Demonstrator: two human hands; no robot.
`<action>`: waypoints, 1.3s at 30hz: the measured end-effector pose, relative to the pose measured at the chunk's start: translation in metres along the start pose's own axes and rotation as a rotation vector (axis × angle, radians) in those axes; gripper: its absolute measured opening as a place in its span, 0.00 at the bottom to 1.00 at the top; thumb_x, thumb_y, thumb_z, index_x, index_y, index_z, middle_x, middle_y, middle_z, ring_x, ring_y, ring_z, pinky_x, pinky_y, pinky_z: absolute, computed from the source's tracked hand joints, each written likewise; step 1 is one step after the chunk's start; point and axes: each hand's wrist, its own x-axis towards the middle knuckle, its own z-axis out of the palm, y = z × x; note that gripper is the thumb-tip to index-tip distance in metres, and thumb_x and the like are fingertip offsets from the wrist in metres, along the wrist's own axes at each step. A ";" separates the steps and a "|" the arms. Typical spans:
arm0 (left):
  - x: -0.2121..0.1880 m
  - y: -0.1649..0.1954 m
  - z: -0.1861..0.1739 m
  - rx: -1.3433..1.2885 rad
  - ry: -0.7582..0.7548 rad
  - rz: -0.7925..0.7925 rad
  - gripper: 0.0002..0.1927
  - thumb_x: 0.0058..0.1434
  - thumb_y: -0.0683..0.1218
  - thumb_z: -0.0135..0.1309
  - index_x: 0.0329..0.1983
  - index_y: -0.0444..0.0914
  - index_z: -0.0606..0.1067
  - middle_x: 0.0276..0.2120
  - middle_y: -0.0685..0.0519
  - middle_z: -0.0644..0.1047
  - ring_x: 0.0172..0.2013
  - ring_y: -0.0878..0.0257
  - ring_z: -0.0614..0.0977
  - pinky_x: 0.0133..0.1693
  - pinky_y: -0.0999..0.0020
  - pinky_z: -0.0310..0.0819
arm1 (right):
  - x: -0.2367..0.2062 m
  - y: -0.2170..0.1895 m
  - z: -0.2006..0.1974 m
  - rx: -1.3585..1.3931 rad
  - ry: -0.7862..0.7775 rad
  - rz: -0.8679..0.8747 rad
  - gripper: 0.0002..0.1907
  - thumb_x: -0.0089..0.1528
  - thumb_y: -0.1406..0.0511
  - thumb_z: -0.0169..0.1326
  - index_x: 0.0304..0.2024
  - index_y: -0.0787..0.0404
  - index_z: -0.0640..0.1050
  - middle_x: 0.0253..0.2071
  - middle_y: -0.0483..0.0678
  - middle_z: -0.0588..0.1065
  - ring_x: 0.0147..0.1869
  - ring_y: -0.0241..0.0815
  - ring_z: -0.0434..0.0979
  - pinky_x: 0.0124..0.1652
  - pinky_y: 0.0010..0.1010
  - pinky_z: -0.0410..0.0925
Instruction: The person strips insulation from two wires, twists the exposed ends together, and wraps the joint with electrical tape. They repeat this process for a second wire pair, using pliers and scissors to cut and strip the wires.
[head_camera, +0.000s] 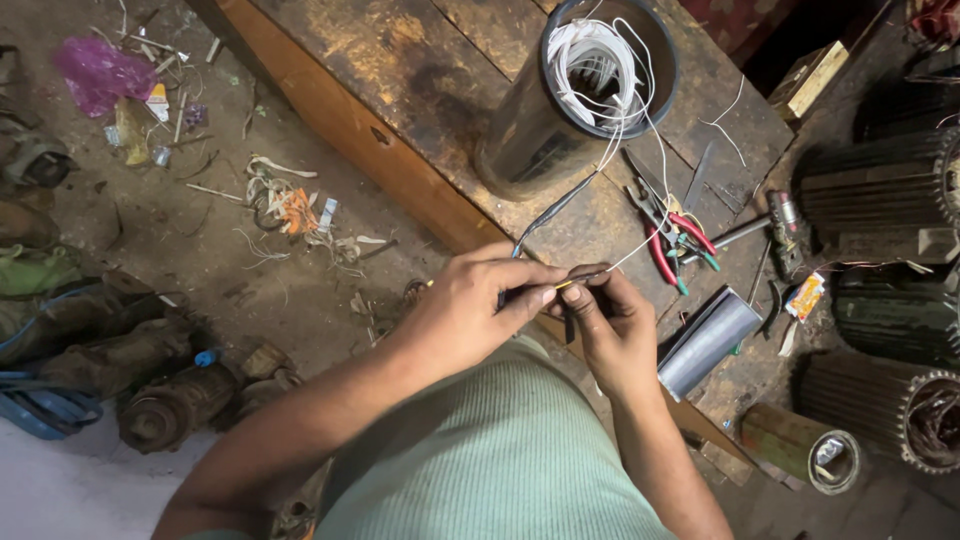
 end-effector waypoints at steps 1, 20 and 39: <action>0.000 0.000 0.001 0.001 0.008 0.016 0.12 0.64 0.46 0.59 0.48 0.36 0.82 0.37 0.47 0.81 0.36 0.56 0.86 0.39 0.64 0.80 | -0.001 -0.001 0.000 -0.013 0.005 0.004 0.06 0.67 0.69 0.56 0.44 0.68 0.78 0.41 0.46 0.78 0.42 0.35 0.79 0.44 0.26 0.75; 0.001 -0.002 0.001 -0.009 0.032 0.155 0.07 0.64 0.41 0.58 0.44 0.36 0.79 0.37 0.47 0.78 0.35 0.55 0.83 0.38 0.63 0.78 | 0.019 -0.056 -0.017 -1.120 -0.109 -1.335 0.12 0.59 0.66 0.63 0.45 0.55 0.78 0.49 0.47 0.80 0.50 0.48 0.82 0.45 0.43 0.68; 0.000 -0.010 0.013 0.044 0.026 -0.010 0.09 0.61 0.43 0.62 0.44 0.37 0.80 0.35 0.49 0.76 0.33 0.59 0.83 0.37 0.67 0.78 | 0.010 -0.072 -0.006 -0.735 -0.027 -0.581 0.20 0.63 0.74 0.58 0.57 0.57 0.73 0.57 0.55 0.73 0.46 0.50 0.79 0.43 0.39 0.73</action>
